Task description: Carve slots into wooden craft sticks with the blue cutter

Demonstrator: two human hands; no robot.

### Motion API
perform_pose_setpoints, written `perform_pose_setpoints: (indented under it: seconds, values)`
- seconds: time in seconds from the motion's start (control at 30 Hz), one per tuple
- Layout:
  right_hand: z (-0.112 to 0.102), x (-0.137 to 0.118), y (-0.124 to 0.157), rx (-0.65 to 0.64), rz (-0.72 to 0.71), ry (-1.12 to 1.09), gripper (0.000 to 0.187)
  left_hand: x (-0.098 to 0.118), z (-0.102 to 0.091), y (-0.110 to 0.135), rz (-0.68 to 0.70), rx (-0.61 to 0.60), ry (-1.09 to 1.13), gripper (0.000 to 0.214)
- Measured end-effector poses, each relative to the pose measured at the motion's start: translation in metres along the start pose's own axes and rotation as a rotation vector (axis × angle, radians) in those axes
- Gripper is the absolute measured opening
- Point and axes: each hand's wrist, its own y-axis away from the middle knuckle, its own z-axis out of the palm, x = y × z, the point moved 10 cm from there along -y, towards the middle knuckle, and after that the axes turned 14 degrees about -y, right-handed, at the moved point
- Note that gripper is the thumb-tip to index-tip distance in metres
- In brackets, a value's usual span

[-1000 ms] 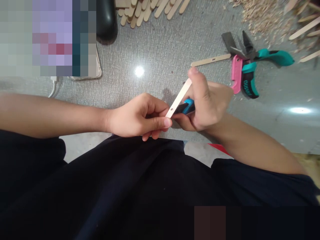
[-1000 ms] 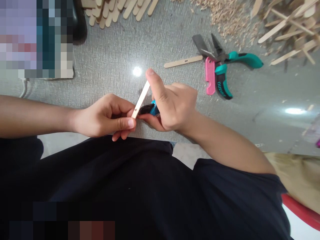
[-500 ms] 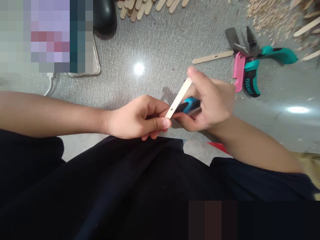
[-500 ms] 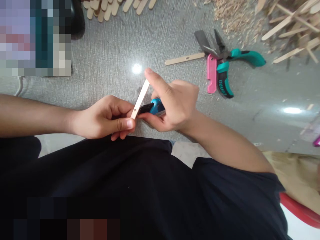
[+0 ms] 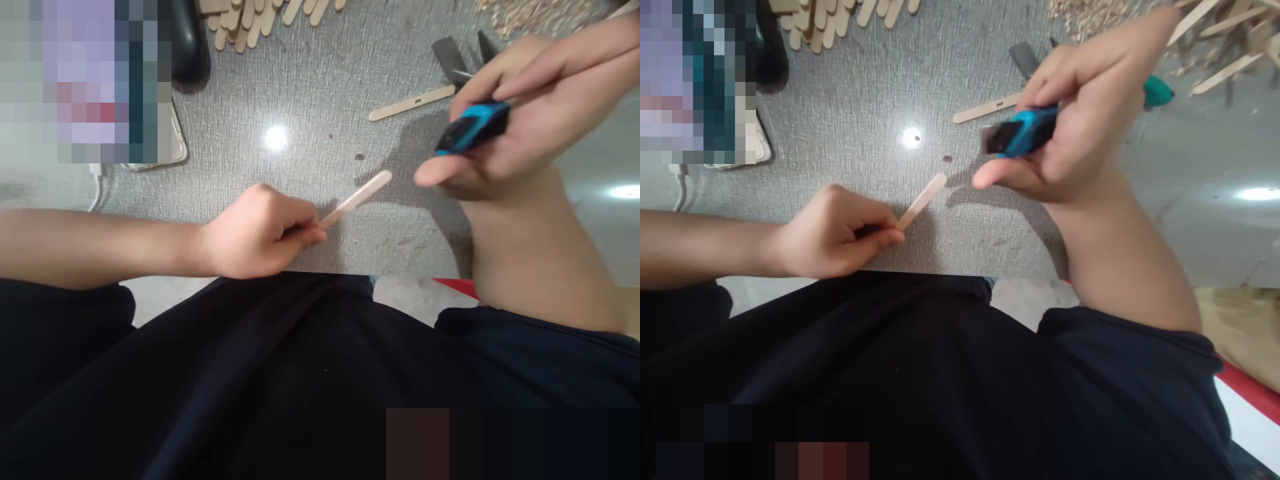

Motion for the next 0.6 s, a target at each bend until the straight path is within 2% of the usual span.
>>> perform_pose_setpoints:
  seconds: [0.03,0.13,0.23,0.33,0.43,0.6]
  values:
    - [-0.001,-0.023,0.002,0.067,-0.209,-0.052,0.093,-0.007,-0.007,-0.002,-0.049,0.068,-0.113,0.036]
    - [0.027,-0.038,0.006,-0.092,-0.134,-0.020,0.071,-0.017,-0.017,-0.005,-0.119,0.156,-0.350,0.044]
    - [0.036,-0.048,0.015,-0.193,0.028,0.129,0.061,-0.017,-0.016,-0.006,-0.118,0.121,-0.495,0.043]
    - [0.037,-0.059,0.017,-0.267,0.048,0.205,0.062,-0.014,-0.012,-0.004,-0.106,0.052,-0.642,0.036]
    - [0.043,-0.059,0.016,-0.400,0.068,0.242,0.057,-0.008,-0.007,-0.004,-0.055,0.017,-0.815,0.034]
    - [0.063,-0.071,0.022,-0.612,-0.029,0.426,0.050,-0.003,-0.005,-0.008,0.092,0.080,-1.002,0.036]
